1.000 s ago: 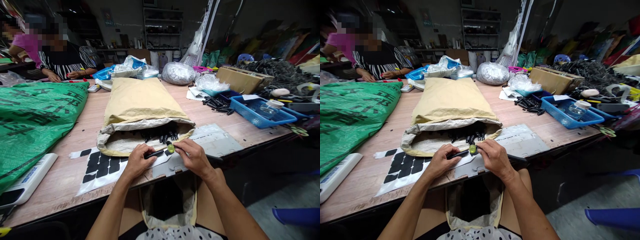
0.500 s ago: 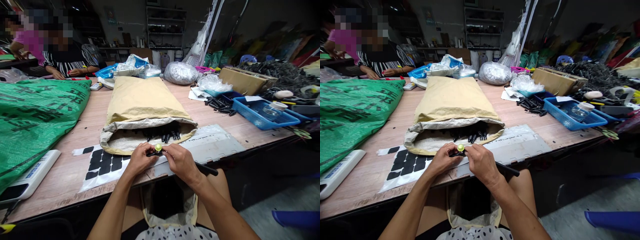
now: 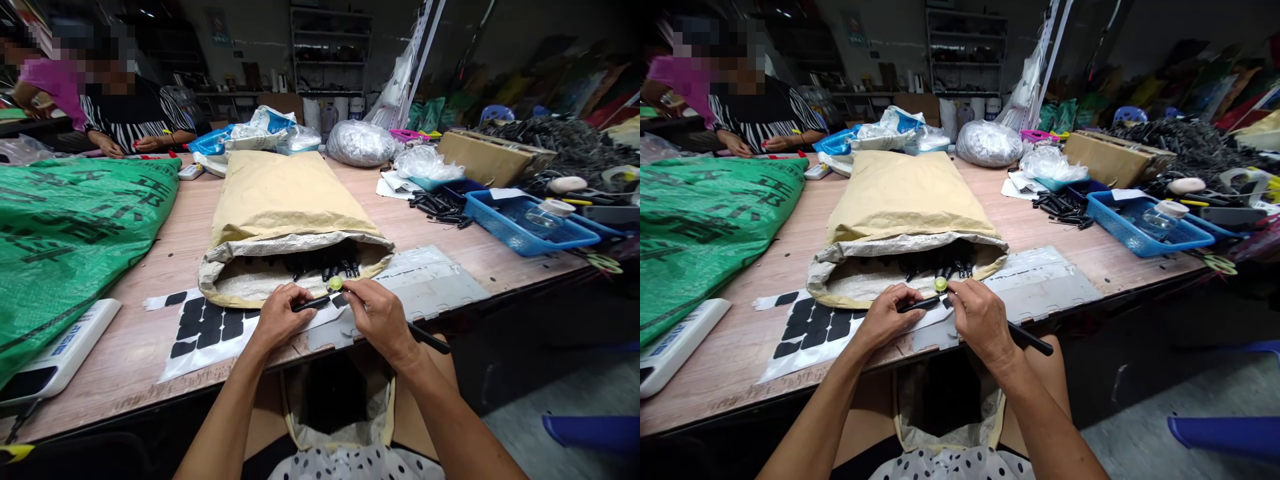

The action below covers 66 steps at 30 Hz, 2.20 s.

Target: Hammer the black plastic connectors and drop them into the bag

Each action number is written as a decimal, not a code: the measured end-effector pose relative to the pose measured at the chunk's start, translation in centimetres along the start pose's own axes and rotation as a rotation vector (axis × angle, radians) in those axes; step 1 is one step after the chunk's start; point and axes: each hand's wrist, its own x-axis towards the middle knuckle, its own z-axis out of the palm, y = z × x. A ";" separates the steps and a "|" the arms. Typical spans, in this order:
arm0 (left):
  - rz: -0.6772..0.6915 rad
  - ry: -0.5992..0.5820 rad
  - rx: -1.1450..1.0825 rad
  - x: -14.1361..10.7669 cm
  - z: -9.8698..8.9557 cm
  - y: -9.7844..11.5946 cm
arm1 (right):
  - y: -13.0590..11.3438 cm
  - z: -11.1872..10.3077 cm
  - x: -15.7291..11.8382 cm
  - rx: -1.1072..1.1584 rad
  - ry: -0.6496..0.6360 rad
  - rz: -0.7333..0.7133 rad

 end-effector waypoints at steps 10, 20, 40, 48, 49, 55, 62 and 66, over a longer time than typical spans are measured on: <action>0.018 -0.016 0.006 -0.1 -0.1 -0.1 | 5.7 -2.3 -0.8 -0.147 -0.131 -0.159; 0.019 -0.040 0.008 -0.2 -0.3 0.1 | 6.4 -1.9 -1.2 -0.105 -0.088 -0.113; -0.203 -0.625 0.202 -11.7 10.1 2.6 | 6.3 -1.9 -1.2 -0.139 -0.094 -0.087; -0.092 -0.173 -0.048 -1.6 2.3 7.4 | 6.4 -1.8 -1.3 -0.153 -0.086 -0.082; -0.117 -0.026 0.009 0.2 1.9 7.0 | 6.4 -1.8 -1.3 -0.153 -0.086 -0.081; -0.310 0.178 0.322 6.5 2.9 4.7 | 6.6 -1.8 -1.3 -0.149 -0.100 -0.082; -0.354 0.118 0.407 6.0 3.1 5.0 | 6.6 -1.7 -1.3 -0.159 -0.094 -0.075; -0.174 0.145 0.334 3.8 1.2 4.1 | 6.5 -1.8 -1.3 -0.145 -0.086 -0.075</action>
